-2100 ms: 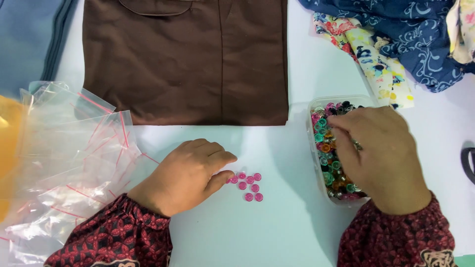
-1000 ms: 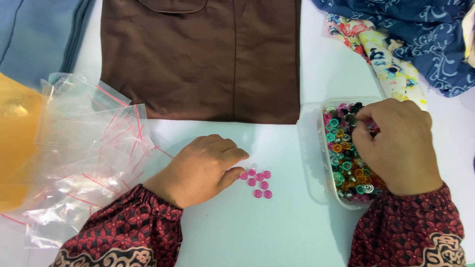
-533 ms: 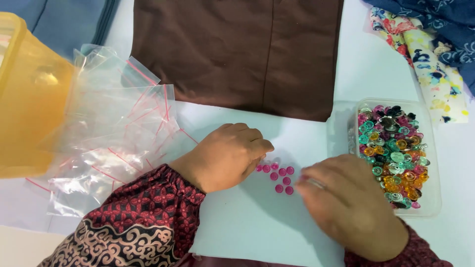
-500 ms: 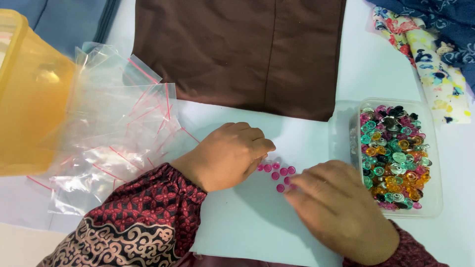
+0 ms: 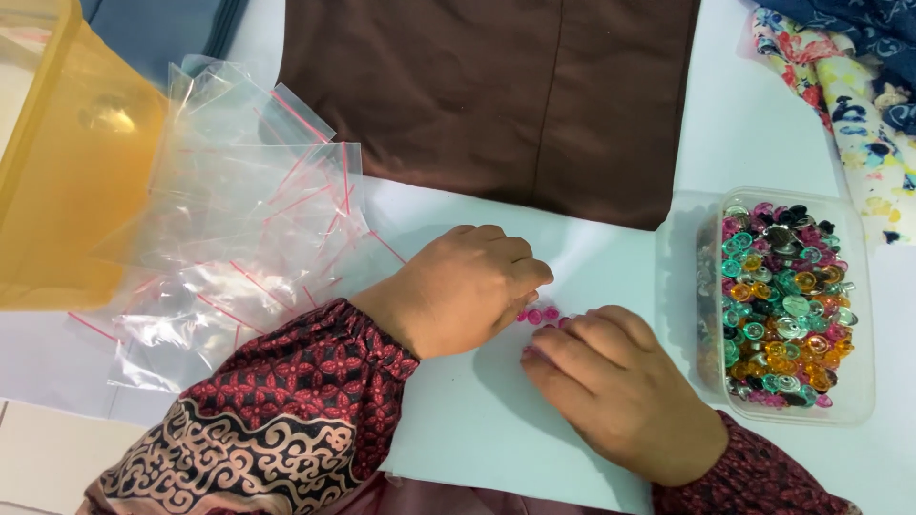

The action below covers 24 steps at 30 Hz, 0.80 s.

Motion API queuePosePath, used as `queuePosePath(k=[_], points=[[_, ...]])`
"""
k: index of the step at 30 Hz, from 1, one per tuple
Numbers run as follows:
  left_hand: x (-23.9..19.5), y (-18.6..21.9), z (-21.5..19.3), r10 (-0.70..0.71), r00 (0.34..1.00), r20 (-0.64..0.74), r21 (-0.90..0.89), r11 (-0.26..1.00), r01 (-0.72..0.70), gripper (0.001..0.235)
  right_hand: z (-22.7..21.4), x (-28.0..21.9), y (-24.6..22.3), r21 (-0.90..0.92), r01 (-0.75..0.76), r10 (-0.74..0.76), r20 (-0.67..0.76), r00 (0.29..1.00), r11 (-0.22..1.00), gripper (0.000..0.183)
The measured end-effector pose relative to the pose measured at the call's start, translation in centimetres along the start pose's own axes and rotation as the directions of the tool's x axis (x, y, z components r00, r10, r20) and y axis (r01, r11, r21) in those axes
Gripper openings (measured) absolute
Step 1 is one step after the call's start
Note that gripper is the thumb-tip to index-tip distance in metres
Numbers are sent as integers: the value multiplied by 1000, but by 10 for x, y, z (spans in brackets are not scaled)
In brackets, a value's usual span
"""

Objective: The person sorts colorful buttons from a plastic container onto a white table. They pick up small clear plastic bags, place buttons inside them, and seal the bags. The person repeats this process with different colored buttons, organizing them into separate bags.

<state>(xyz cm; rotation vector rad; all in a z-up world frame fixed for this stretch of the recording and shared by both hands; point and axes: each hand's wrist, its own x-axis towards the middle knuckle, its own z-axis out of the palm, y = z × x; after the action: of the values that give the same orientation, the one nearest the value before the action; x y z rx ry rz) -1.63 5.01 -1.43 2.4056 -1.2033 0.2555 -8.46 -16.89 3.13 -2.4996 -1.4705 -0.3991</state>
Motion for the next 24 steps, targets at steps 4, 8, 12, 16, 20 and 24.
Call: queuePosePath(k=[4, 8, 12, 16, 20, 24], points=[[-1, -2, -1, -2, 1000, 19, -26, 1000, 2, 8, -6, -21, 20, 108, -189, 195, -47, 980, 976, 20], [-1, -2, 0, 10, 1000, 22, -37, 999, -9, 13, -10, -28, 26, 166, -364, 365, 26, 931, 917, 15], [-2, -2, 0, -4, 999, 32, -34, 999, 5, 10, -2, -28, 22, 216, -417, 380, 194, 904, 883, 31], [-3, -3, 1, 34, 999, 29, -3, 999, -34, 17, -4, -27, 21, 244, -426, 380, 214, 900, 871, 37], [-1, -2, 0, 21, 999, 30, -8, 1000, -21, 12, -3, -28, 23, 259, -497, 422, 296, 857, 828, 42], [-3, -3, 2, 38, 999, 16, 17, 999, -38, 18, -1, -31, 22, 240, -475, 413, 266, 871, 847, 52]])
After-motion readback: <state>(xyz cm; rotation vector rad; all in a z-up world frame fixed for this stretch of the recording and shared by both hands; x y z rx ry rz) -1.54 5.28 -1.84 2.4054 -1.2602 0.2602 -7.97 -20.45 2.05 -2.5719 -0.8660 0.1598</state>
